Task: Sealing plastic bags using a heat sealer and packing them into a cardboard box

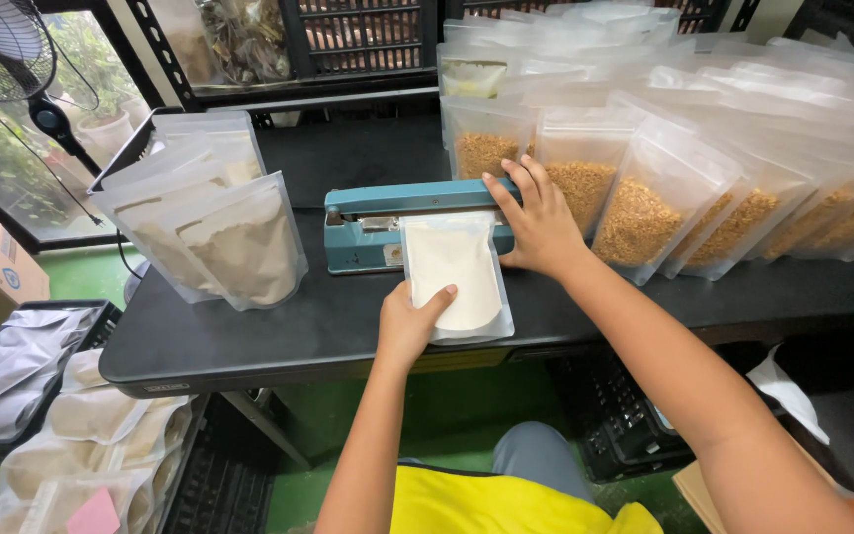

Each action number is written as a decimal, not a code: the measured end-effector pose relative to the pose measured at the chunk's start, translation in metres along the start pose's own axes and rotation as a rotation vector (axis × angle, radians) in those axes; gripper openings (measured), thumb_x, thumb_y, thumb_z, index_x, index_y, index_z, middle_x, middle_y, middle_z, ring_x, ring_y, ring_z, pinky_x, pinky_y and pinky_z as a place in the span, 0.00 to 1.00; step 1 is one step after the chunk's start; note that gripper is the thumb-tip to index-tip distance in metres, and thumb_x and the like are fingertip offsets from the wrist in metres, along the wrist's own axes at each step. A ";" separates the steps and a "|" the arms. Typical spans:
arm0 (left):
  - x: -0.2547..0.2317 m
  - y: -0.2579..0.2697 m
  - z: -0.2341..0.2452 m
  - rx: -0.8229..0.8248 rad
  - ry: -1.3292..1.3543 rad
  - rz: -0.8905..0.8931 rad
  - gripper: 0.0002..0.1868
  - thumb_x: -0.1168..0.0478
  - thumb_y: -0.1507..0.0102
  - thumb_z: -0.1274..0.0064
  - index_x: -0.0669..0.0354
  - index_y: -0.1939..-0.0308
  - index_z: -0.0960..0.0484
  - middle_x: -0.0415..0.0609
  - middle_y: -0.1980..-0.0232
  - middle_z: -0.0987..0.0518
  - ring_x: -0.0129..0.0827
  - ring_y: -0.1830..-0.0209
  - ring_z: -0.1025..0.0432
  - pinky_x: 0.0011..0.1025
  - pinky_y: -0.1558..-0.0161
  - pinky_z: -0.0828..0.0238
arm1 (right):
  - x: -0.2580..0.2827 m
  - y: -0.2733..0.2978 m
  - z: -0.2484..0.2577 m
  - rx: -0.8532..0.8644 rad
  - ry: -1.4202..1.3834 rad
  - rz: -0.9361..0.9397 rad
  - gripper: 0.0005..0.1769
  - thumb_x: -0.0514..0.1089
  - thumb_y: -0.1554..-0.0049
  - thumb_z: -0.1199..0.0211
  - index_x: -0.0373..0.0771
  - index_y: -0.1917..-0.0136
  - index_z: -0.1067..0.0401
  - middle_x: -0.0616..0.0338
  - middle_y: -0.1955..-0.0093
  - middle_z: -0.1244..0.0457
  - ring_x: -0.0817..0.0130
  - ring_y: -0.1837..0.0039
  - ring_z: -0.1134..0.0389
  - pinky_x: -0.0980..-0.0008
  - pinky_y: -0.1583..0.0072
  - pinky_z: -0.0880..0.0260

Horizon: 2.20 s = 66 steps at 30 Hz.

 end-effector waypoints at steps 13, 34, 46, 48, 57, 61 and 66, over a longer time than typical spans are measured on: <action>0.003 -0.001 0.000 0.025 0.022 -0.008 0.44 0.41 0.45 0.32 0.80 0.42 0.23 0.72 0.53 0.19 0.57 0.44 0.23 0.46 0.50 0.25 | -0.006 0.003 -0.009 -0.057 -0.043 -0.006 0.63 0.62 0.71 0.22 0.51 0.23 0.37 0.54 0.28 0.47 0.43 0.24 0.47 0.56 0.38 0.33; 0.002 0.000 0.002 0.003 0.044 -0.020 0.43 0.41 0.46 0.31 0.79 0.44 0.22 0.73 0.53 0.18 0.61 0.44 0.23 0.48 0.50 0.25 | -0.013 0.006 -0.021 -0.123 -0.184 -0.041 0.53 0.56 0.73 0.20 0.47 0.33 0.30 0.55 0.32 0.44 0.45 0.28 0.45 0.51 0.30 0.37; 0.002 0.001 -0.001 0.006 0.047 -0.036 0.44 0.41 0.46 0.32 0.79 0.43 0.23 0.71 0.52 0.18 0.60 0.43 0.24 0.49 0.49 0.25 | -0.015 0.009 -0.026 -0.134 -0.142 -0.058 0.51 0.55 0.73 0.21 0.47 0.35 0.30 0.57 0.33 0.44 0.46 0.28 0.44 0.51 0.31 0.35; -0.003 0.005 -0.001 0.016 0.039 -0.039 0.44 0.42 0.44 0.33 0.81 0.41 0.24 0.73 0.51 0.19 0.60 0.43 0.24 0.49 0.49 0.25 | -0.014 0.009 -0.021 -0.125 -0.127 -0.081 0.49 0.53 0.72 0.22 0.48 0.35 0.30 0.59 0.34 0.44 0.48 0.28 0.44 0.53 0.32 0.34; -0.001 0.003 0.000 0.022 0.030 -0.036 0.46 0.42 0.44 0.34 0.82 0.40 0.26 0.74 0.50 0.20 0.61 0.41 0.25 0.50 0.50 0.25 | -0.015 0.009 -0.024 -0.111 -0.156 -0.075 0.52 0.48 0.74 0.21 0.47 0.35 0.32 0.57 0.33 0.44 0.45 0.28 0.44 0.50 0.32 0.35; -0.001 0.002 0.000 0.027 0.026 -0.043 0.46 0.42 0.44 0.34 0.83 0.40 0.26 0.74 0.50 0.20 0.62 0.41 0.26 0.50 0.50 0.25 | -0.014 0.010 -0.025 -0.134 -0.147 -0.068 0.50 0.51 0.72 0.22 0.48 0.35 0.32 0.58 0.33 0.44 0.47 0.28 0.44 0.52 0.31 0.36; 0.000 0.001 0.000 0.021 0.039 -0.054 0.45 0.42 0.44 0.34 0.83 0.40 0.26 0.73 0.50 0.20 0.60 0.41 0.25 0.49 0.50 0.25 | -0.013 0.008 -0.021 -0.140 -0.127 -0.057 0.50 0.50 0.72 0.22 0.46 0.35 0.32 0.56 0.31 0.44 0.45 0.27 0.44 0.51 0.31 0.36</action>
Point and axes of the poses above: each hand's wrist, its own y-axis away from the middle knuckle, its own z-axis out of the back of the hand, x = y × z, the point moved 8 cm from there along -y, towards the middle knuckle
